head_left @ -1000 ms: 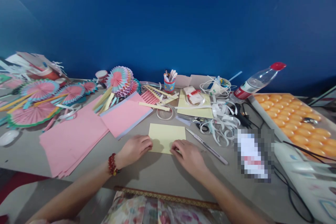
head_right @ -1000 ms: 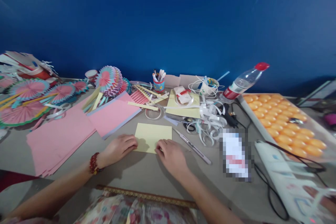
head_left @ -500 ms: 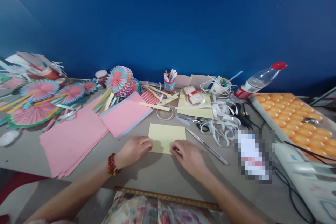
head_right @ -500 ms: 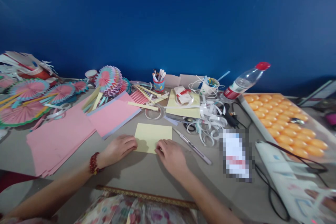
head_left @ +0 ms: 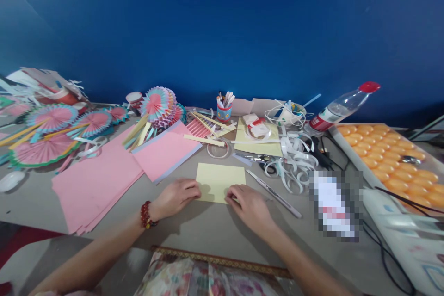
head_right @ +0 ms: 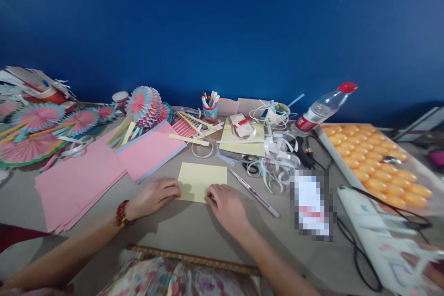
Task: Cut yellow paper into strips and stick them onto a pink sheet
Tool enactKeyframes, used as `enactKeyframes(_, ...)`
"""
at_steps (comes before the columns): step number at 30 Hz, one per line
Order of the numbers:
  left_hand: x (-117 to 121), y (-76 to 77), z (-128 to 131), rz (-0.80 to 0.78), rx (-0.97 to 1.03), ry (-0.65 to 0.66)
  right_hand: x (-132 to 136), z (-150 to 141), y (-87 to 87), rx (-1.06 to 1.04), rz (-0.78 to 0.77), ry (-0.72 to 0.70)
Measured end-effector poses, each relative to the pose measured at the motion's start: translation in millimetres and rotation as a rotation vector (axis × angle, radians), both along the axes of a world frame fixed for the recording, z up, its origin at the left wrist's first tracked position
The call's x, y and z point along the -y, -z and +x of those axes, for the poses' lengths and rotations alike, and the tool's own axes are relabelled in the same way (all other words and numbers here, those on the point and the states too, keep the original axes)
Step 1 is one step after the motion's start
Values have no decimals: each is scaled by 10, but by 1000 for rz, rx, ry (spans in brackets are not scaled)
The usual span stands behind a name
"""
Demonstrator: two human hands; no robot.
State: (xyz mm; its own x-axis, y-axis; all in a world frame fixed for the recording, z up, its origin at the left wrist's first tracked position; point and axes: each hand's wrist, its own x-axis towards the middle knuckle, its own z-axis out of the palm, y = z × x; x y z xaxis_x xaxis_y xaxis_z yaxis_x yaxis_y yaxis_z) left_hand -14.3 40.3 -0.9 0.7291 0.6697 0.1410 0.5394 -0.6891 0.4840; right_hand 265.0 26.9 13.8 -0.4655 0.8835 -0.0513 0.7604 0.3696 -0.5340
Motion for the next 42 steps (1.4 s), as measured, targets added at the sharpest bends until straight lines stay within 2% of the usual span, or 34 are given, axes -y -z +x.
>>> enactKeyframes(12,12,-22,21,144,-197,28,-34,29,-13,-57,-52,2)
enactKeyframes(42,15,-7,25,152,-196,10,-60,52,-23,-80,-66,-34)
